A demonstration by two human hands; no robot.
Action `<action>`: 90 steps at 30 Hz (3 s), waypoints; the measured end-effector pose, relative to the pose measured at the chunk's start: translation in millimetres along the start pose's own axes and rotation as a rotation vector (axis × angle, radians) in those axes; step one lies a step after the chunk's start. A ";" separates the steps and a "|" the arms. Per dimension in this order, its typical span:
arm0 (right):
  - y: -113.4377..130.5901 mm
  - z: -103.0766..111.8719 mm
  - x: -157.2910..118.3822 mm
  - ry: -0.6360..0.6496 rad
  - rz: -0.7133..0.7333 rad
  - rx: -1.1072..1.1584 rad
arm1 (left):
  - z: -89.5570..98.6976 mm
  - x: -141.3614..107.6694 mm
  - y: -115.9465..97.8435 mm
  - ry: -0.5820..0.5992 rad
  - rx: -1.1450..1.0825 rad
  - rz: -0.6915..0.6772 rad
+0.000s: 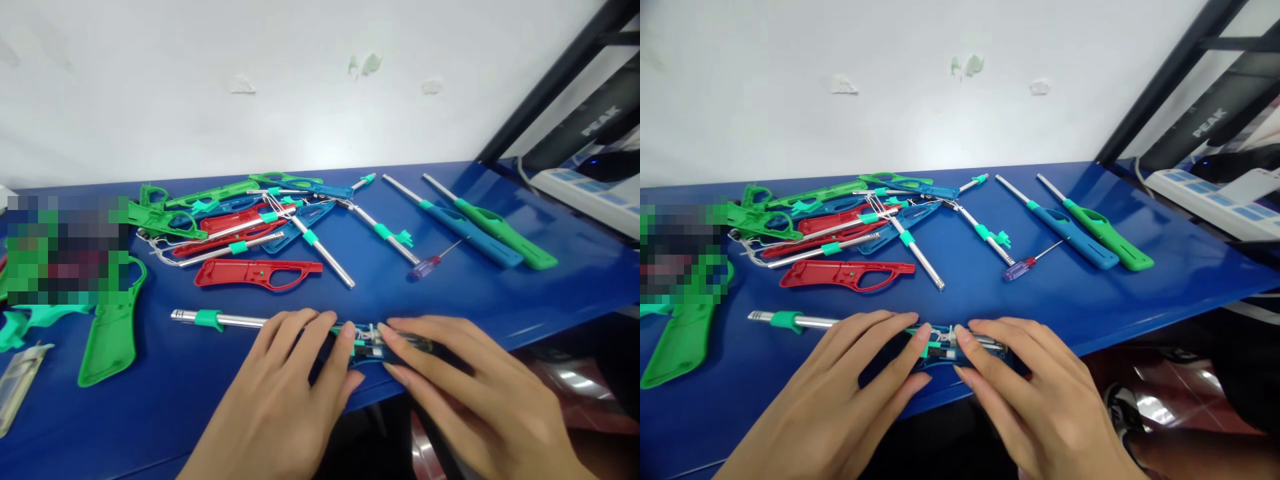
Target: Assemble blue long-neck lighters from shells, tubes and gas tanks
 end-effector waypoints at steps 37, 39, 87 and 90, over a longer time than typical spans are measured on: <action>3.3 0.3 2.5 -0.060 -0.080 0.095 | -10.5 25.0 1.0 0.043 -0.227 0.101; 3.2 0.7 2.4 -0.063 -0.078 0.104 | -9.3 25.3 1.3 0.046 -0.246 0.118; 5.2 1.2 6.5 -0.062 -0.173 0.069 | -8.2 25.7 0.4 0.067 -0.275 0.153; 5.7 0.8 6.5 -0.072 -0.191 0.061 | -6.5 26.9 -0.3 0.062 -0.251 0.134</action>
Point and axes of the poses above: each hand's wrist, its own x-axis towards the middle knuckle, its own z-axis out of the back of the hand, y = z × x, the point moved 3 cm from there along x, towards the middle knuckle, and after that the axes turned 2 degrees about x, right-handed, at the moved point
